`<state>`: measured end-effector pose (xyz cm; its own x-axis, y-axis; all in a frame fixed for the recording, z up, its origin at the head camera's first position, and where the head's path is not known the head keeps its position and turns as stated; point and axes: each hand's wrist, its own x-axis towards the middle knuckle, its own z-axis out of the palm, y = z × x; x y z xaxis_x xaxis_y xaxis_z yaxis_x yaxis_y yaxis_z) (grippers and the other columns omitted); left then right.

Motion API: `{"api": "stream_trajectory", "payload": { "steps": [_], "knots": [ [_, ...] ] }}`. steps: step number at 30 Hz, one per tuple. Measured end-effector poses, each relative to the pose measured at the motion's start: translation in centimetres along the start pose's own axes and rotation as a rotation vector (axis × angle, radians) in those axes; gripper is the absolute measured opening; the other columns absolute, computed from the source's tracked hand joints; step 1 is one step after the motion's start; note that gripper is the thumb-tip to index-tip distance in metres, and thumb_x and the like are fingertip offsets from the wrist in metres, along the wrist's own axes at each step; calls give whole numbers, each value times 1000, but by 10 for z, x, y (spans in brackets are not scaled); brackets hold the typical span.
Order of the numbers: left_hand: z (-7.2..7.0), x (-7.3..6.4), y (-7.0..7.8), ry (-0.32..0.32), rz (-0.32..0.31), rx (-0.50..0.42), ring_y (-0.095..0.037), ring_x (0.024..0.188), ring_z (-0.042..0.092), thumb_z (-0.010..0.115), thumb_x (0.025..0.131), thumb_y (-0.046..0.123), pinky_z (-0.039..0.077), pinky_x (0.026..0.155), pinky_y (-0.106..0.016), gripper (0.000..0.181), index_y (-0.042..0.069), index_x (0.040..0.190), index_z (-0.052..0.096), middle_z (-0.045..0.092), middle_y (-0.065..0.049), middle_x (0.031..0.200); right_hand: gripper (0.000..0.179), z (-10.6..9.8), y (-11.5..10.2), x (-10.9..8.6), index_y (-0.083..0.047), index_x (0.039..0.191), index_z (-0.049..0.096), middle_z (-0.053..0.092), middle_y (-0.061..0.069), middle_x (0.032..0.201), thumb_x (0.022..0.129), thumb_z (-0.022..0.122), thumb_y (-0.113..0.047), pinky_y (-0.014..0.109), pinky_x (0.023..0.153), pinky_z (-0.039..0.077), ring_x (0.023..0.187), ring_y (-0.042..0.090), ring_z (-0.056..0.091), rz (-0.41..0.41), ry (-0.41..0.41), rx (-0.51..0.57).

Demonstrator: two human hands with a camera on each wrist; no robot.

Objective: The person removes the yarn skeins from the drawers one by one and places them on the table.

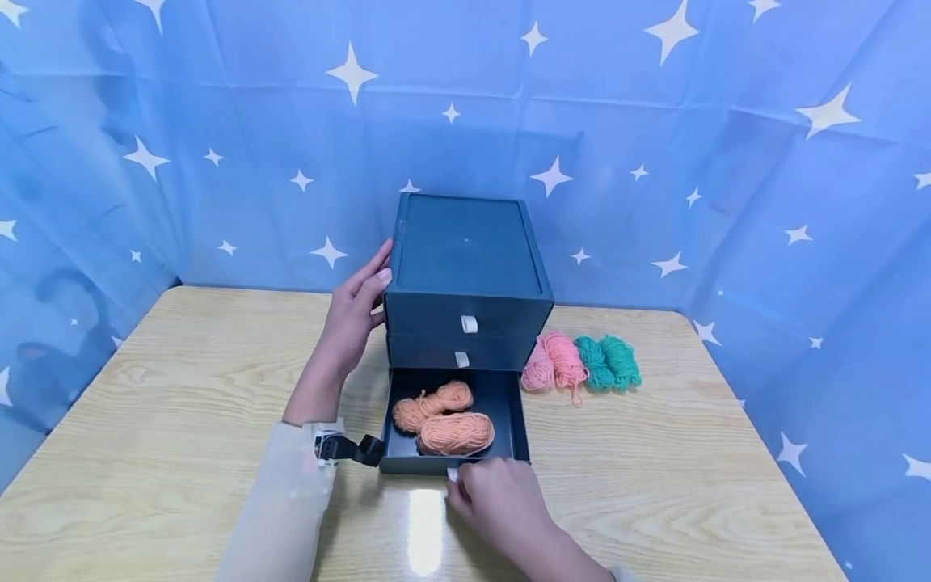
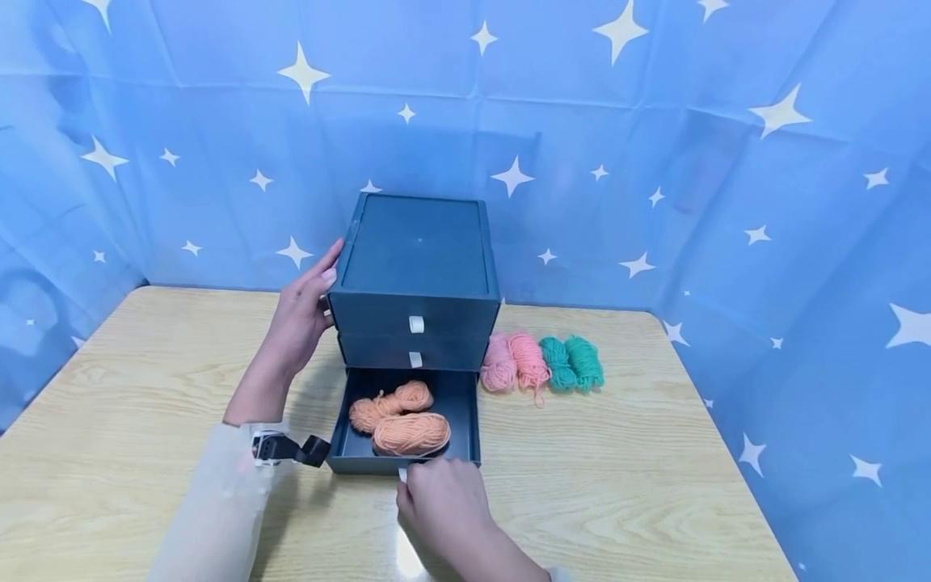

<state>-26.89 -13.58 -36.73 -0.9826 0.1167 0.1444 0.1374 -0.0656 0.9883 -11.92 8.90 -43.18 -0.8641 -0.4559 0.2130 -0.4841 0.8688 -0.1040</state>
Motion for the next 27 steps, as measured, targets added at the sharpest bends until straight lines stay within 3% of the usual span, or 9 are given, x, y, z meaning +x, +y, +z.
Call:
{"api": "stream_trajectory", "payload": {
  "steps": [8, 12, 16, 22, 27],
  "knots": [
    [-1, -1, 0, -5, 4, -1, -24, 151, 37, 44, 106, 39, 41, 114, -59, 50, 42, 155, 36, 29, 12, 167, 51, -18, 2, 2, -24, 50, 45, 35, -15, 46, 89, 73, -40, 23, 43, 27, 45, 1, 32, 27, -126, 94],
    [0, -1, -1, -8, 12, -3, -24, 150, 38, 45, 106, 40, 42, 113, -58, 50, 42, 155, 37, 30, 13, 166, 27, -37, 10, 10, -20, 66, 69, 57, -15, 56, 89, 76, -30, 17, 49, 38, 52, -6, 42, -16, -130, 288],
    [0, 0, -1, -7, 0, 5, -24, 150, 38, 45, 105, 40, 42, 114, -58, 49, 45, 154, 38, 30, 13, 166, 4, -51, 25, 27, -14, 88, 79, 73, -8, 78, 89, 77, -17, 15, 62, 51, 67, -4, 60, -43, -105, 463],
    [0, 0, 0, -1, -2, 1, -25, 150, 38, 45, 105, 39, 42, 113, -58, 49, 44, 153, 38, 29, 11, 167, 22, -58, 45, 53, -14, 112, 78, 77, -1, 104, 90, 76, -16, 29, 78, 59, 91, 10, 70, -50, -102, 510],
    [0, 1, 0, -3, 0, -3, -24, 150, 37, 45, 105, 39, 42, 113, -58, 50, 42, 155, 37, 29, 12, 167, 24, -47, 56, 62, -10, 113, 77, 76, 3, 108, 90, 77, -16, 32, 81, 59, 93, 16, 71, -136, -122, 501]
  ]
}}
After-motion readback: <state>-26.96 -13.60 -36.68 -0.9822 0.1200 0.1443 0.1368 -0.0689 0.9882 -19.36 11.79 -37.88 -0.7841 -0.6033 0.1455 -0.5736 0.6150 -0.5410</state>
